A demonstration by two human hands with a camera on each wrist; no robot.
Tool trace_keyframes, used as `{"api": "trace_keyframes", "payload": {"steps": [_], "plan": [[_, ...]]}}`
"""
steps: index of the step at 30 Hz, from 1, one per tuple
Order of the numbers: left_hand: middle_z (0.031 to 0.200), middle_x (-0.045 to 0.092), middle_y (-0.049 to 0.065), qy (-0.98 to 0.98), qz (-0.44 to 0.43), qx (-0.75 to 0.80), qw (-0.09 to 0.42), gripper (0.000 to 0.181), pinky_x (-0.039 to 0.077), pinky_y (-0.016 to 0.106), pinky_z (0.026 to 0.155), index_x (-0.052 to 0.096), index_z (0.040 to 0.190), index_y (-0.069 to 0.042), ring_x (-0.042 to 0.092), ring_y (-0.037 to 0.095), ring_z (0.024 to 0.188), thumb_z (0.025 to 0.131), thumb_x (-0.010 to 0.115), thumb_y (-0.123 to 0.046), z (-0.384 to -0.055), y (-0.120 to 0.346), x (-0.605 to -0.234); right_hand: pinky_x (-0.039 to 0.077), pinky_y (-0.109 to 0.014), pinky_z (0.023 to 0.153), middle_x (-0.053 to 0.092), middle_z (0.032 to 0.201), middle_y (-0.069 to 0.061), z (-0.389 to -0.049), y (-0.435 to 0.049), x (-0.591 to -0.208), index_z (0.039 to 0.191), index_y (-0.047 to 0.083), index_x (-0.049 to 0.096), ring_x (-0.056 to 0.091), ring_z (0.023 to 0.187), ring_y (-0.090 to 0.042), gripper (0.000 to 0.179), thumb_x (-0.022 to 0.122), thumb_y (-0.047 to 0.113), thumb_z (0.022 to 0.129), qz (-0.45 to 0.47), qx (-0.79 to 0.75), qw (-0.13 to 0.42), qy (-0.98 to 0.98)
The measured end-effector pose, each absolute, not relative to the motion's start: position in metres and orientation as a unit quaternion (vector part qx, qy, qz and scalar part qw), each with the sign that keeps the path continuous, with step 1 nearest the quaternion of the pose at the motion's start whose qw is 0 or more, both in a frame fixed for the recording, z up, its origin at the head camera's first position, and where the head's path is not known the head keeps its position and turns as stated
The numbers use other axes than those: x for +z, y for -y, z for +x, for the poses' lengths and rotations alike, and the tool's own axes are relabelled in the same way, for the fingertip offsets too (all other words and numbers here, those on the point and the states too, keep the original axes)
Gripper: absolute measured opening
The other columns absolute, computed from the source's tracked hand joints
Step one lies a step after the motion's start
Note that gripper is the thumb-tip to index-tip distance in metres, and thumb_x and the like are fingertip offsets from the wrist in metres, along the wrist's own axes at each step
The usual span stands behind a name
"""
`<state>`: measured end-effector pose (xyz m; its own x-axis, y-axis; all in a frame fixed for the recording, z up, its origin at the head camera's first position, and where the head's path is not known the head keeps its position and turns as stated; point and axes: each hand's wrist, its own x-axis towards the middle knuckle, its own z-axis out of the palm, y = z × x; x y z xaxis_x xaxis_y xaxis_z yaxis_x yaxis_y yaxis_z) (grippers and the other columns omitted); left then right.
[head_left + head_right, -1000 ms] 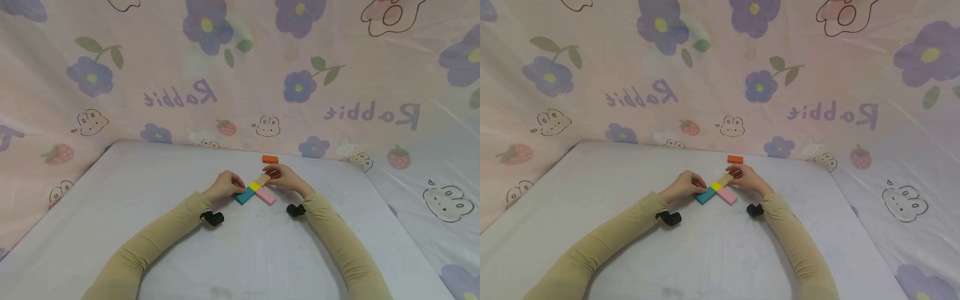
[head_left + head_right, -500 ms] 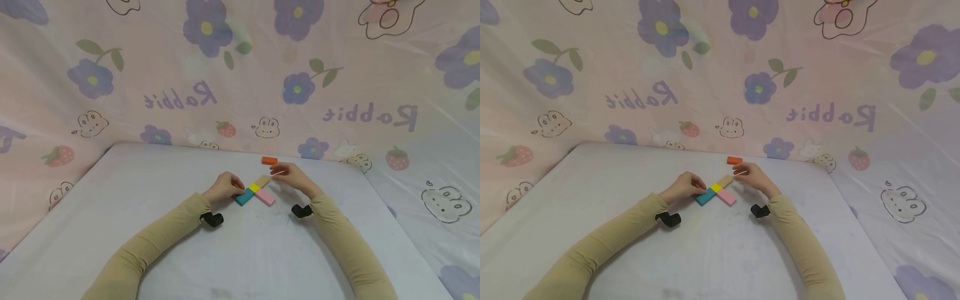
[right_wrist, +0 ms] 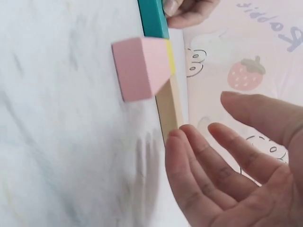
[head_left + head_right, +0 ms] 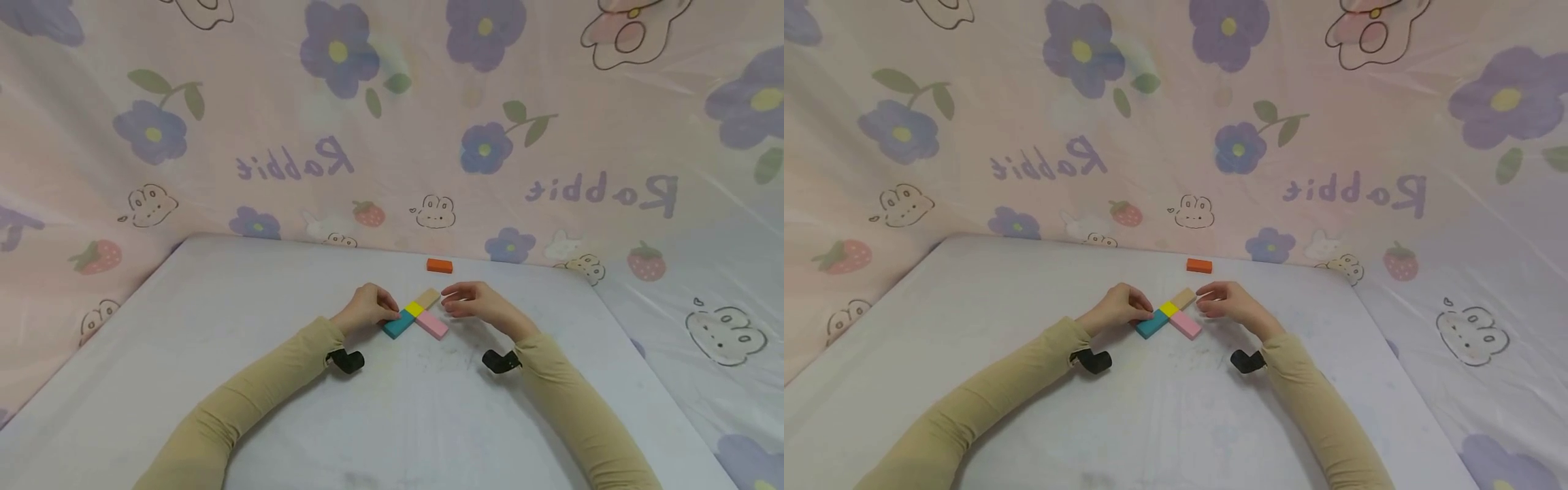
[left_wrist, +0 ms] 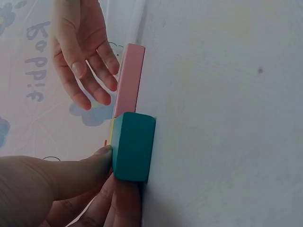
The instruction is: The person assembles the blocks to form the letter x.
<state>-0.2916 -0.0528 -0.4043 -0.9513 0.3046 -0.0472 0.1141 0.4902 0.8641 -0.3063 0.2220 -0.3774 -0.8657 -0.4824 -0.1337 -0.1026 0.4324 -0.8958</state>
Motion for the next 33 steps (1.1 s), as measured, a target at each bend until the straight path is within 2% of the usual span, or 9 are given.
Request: {"api": "trace_keyframes", "payload": {"steps": [4, 9, 16, 33], "plan": [[0.077, 0.065, 0.004, -0.858, 0.122, 0.489, 0.096, 0.01, 0.052, 0.023, 0.06, 0.072, 0.088, -0.003, 0.059, 0.014, 0.065, 0.082, 0.076, -0.011, -0.292, 0.053, -0.406, 0.052, -0.04, 0.087, 0.061, 0.117, -0.021, -0.3, -0.218, -0.379, 0.129, -0.003, 0.054, 0.062, 0.101, -0.031, 0.041, 0.063, 0.012, 0.093, -0.17, -0.485, 0.199, -0.834], [0.078, 0.065, 0.004, -0.856, 0.126, 0.492, 0.1, 0.011, 0.053, 0.024, 0.061, 0.072, 0.088, -0.003, 0.059, 0.014, 0.065, 0.082, 0.076, -0.011, -0.291, 0.054, -0.405, 0.053, -0.04, 0.085, 0.062, 0.114, -0.019, -0.292, -0.213, -0.382, 0.127, -0.005, 0.054, 0.062, 0.096, -0.027, 0.039, 0.062, 0.011, 0.093, -0.181, -0.478, 0.208, -0.834], [0.077, 0.065, 0.004, -0.858, 0.127, 0.489, 0.096, 0.012, 0.053, 0.023, 0.061, 0.072, 0.088, -0.003, 0.059, 0.014, 0.064, 0.081, 0.077, -0.011, -0.291, 0.054, -0.405, 0.054, -0.031, 0.079, 0.065, 0.108, -0.014, -0.29, -0.209, -0.388, 0.122, -0.002, 0.059, 0.062, 0.09, -0.021, 0.034, 0.065, 0.009, 0.09, -0.177, -0.457, 0.191, -0.85], [0.077, 0.065, 0.004, -0.858, 0.124, 0.488, 0.103, 0.011, 0.053, 0.024, 0.061, 0.072, 0.089, -0.003, 0.059, 0.014, 0.065, 0.082, 0.076, -0.011, -0.293, 0.054, -0.405, 0.051, -0.029, 0.073, 0.064, 0.1, -0.011, -0.288, -0.202, -0.391, 0.118, -0.001, 0.063, 0.059, 0.084, -0.02, 0.031, 0.066, 0.004, 0.087, -0.19, -0.413, 0.16, -0.876]]}}
